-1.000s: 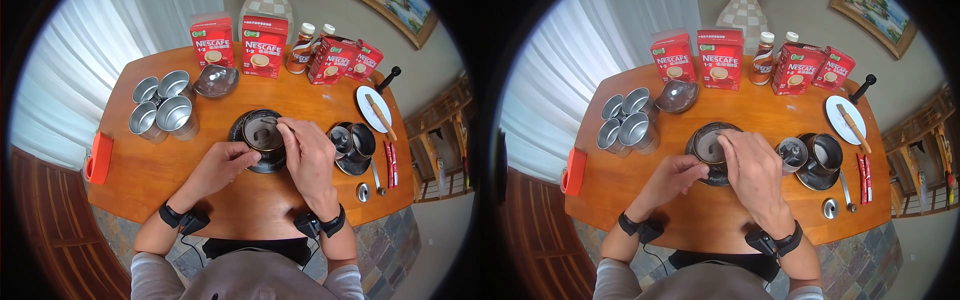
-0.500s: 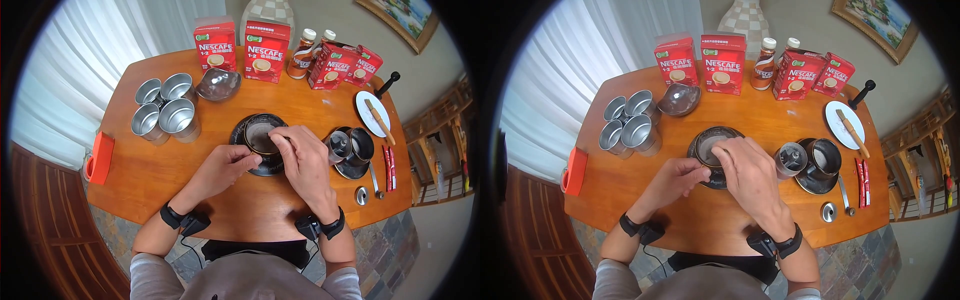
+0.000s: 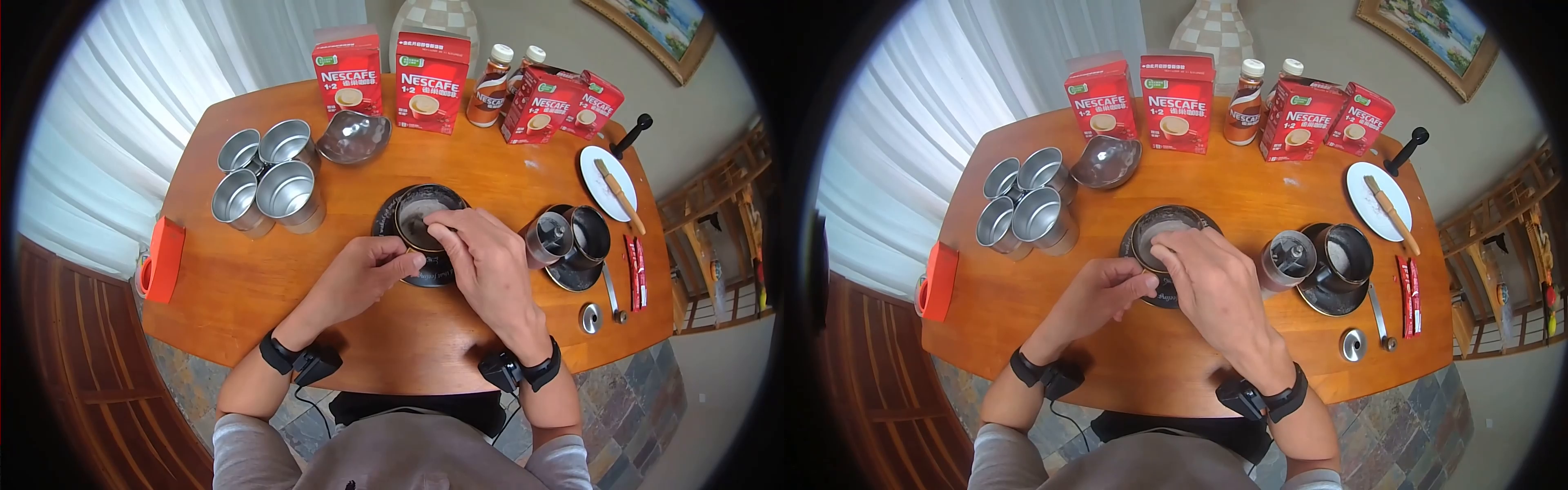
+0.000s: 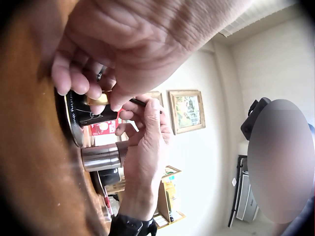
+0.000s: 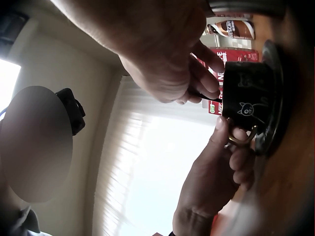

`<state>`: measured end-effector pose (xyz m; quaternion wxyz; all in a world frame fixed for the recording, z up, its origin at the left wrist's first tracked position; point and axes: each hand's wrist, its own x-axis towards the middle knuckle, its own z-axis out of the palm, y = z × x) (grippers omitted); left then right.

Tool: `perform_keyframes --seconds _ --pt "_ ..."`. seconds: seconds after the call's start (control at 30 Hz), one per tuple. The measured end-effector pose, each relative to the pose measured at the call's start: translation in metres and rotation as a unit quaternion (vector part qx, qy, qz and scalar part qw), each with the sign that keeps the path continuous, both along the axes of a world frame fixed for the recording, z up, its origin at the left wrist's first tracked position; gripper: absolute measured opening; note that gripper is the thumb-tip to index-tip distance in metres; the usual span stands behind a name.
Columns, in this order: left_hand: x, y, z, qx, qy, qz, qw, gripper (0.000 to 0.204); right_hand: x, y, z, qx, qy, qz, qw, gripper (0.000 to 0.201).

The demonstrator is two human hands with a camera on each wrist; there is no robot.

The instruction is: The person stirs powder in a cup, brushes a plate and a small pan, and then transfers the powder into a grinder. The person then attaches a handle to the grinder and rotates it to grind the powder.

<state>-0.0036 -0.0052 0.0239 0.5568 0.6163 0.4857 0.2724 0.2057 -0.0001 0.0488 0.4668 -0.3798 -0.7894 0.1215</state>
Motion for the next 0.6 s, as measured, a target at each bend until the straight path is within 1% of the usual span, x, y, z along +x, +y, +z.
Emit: perform_keyframes --seconds 0.1,0.2,0.3,0.33,0.43,0.53,0.6 --pt "-0.001 0.0 0.003 -0.014 0.003 -0.008 1.0 0.034 0.003 0.002 0.001 0.026 -0.019 -0.061 0.998 0.005" --pt "-0.003 -0.002 0.006 -0.011 0.013 -0.014 1.0 0.034 0.006 -0.005 0.013 -0.005 -0.056 -0.09 0.994 0.006" --pt "-0.001 -0.002 0.007 0.0 0.012 -0.01 1.0 0.034 0.002 -0.006 0.007 -0.029 0.003 -0.02 0.999 0.006" --pt "-0.002 -0.002 0.005 0.002 0.012 -0.01 1.0 0.034 0.0 -0.005 0.004 -0.054 0.019 -0.008 0.998 0.006" --pt "-0.001 -0.001 0.006 0.003 0.026 -0.006 1.0 0.033 -0.002 -0.002 0.001 -0.002 0.031 -0.03 0.999 0.007" --pt "-0.002 -0.002 0.005 -0.002 0.031 -0.006 0.999 0.032 0.005 -0.005 0.013 -0.023 -0.026 -0.076 0.997 0.007" --pt "-0.002 -0.001 0.005 -0.003 0.024 -0.005 1.0 0.032 0.005 -0.006 0.014 -0.077 -0.008 -0.057 0.995 0.007"
